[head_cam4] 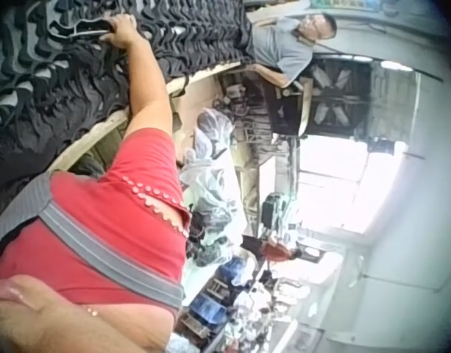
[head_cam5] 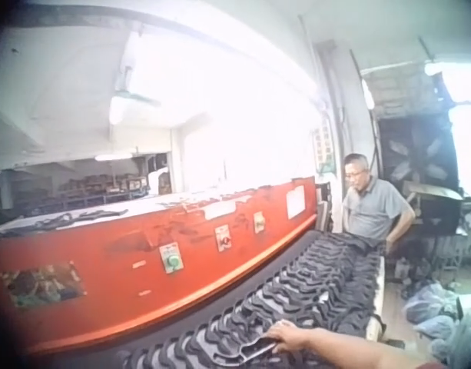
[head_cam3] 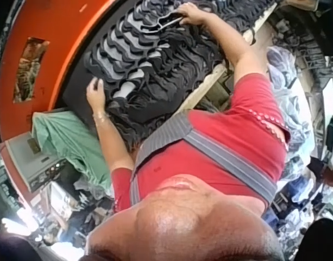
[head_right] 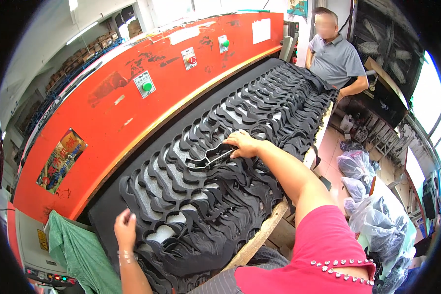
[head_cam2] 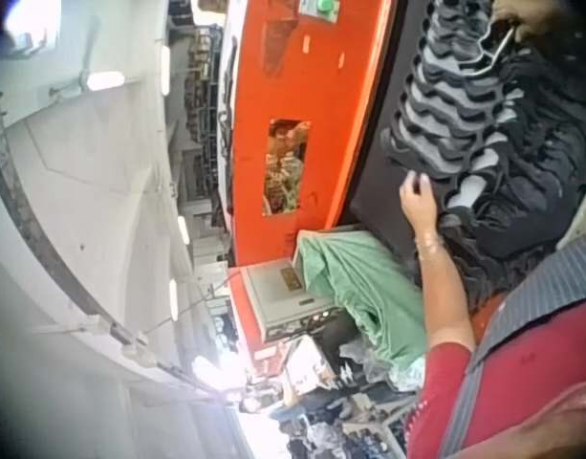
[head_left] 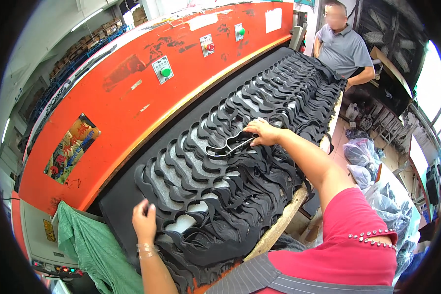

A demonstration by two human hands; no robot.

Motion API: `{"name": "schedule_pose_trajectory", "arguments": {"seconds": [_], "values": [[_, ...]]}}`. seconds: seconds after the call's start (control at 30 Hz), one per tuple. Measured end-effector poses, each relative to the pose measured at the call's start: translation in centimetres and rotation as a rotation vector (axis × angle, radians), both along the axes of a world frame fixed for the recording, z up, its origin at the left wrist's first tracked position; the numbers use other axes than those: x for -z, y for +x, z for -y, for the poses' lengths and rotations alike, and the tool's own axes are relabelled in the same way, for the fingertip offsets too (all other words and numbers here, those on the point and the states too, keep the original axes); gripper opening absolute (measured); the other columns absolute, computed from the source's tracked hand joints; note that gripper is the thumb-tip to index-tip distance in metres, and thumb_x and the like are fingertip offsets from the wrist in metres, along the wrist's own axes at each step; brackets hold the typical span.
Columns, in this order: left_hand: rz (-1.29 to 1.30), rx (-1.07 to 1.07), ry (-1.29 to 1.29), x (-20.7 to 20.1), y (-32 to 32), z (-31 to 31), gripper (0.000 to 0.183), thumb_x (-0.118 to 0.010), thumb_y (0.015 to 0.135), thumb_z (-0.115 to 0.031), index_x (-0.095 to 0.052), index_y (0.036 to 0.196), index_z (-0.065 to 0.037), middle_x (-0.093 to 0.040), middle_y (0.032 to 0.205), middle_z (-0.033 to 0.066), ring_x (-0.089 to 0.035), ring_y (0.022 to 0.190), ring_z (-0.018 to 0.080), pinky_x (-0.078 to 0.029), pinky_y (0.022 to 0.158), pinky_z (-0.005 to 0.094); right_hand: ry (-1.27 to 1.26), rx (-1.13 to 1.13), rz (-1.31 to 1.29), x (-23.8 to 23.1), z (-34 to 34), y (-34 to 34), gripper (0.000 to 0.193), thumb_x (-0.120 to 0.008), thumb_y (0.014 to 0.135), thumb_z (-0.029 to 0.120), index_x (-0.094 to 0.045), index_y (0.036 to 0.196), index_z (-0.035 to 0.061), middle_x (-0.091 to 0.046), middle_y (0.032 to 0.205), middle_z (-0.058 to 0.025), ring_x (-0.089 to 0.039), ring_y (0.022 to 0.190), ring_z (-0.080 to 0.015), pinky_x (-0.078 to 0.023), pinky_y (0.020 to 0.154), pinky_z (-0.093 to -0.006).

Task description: Cutting and trimming shoe components using a die-cutting machine, metal dies, a hammer, and scissors.

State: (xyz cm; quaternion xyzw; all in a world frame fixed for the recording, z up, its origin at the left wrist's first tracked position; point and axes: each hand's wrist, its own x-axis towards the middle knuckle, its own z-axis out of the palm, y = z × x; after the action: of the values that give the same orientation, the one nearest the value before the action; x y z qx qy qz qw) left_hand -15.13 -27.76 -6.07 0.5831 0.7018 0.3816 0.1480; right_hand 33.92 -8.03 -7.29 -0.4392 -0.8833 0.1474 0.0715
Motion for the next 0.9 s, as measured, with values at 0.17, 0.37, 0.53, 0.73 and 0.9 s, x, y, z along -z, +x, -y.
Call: {"name": "schedule_pose_trajectory", "arguments": {"seconds": [0.17, 0.37, 0.53, 0.73, 0.9], "values": [[-0.294, -0.226, -0.147, 0.6, 0.5, -7.4, 0.063, -0.072, 0.077, -0.040, -0.054, 0.124, -0.002, -0.052, 0.121, 0.0169, -0.048, 0.113, 0.0345, -0.035, 0.102, 0.0417, -0.100, -0.030, 0.075, -0.4, -1.0, -0.1, 0.074, -0.074, 0.074, 0.031, -0.044, 0.138, 0.0095, -0.046, 0.136, -0.0133, -0.033, 0.134, -0.0297, -0.013, 0.114, -0.0487], [-0.264, -0.427, -0.258, 1.1, 1.8, -8.6, 0.045, -0.071, 0.077, -0.043, -0.060, 0.108, -0.011, -0.056, 0.121, 0.0117, -0.051, 0.110, 0.0363, -0.033, 0.100, 0.0491, -0.071, -0.067, 0.107, -1.6, -3.0, 1.6, 0.073, -0.075, 0.073, 0.020, -0.043, 0.138, 0.0113, -0.041, 0.142, -0.0132, -0.024, 0.140, -0.0270, -0.016, 0.112, -0.0537], [1.025, -0.188, 0.352, 0.5, -0.4, -6.2, 0.014, -0.057, 0.095, -0.017, -0.054, 0.088, -0.005, -0.063, 0.083, 0.0070, -0.060, 0.080, 0.0173, -0.048, 0.076, 0.0286, -0.076, -0.152, 0.135, -0.7, -3.6, 1.5, 0.071, -0.075, 0.073, 0.020, -0.044, 0.136, 0.0077, -0.033, 0.146, -0.0175, -0.021, 0.141, -0.0282, -0.018, 0.112, -0.0526], [1.514, -0.096, 0.510, 2.6, -3.5, -1.2, 0.025, -0.060, 0.092, -0.028, -0.057, 0.082, -0.005, -0.064, 0.085, 0.0101, -0.062, 0.081, 0.0222, -0.051, 0.079, 0.0418, -0.076, -0.042, 0.112, -1.2, -2.5, 2.8, 0.072, -0.077, 0.069, 0.015, -0.048, 0.134, 0.0099, -0.028, 0.150, -0.0165, -0.024, 0.140, -0.0316, -0.021, 0.113, -0.0464], [1.330, -0.213, 0.323, -0.8, -1.6, -1.0, 0.021, -0.070, 0.086, -0.021, -0.052, 0.090, -0.009, -0.062, 0.088, 0.0057, -0.062, 0.081, 0.0198, -0.049, 0.074, 0.0364, 0.013, 0.121, 0.450, -5.8, -0.2, -3.7, 0.073, -0.080, 0.068, 0.019, -0.048, 0.133, 0.0129, -0.039, 0.141, -0.0152, -0.028, 0.138, -0.0300, -0.026, 0.111, -0.0489]]}}
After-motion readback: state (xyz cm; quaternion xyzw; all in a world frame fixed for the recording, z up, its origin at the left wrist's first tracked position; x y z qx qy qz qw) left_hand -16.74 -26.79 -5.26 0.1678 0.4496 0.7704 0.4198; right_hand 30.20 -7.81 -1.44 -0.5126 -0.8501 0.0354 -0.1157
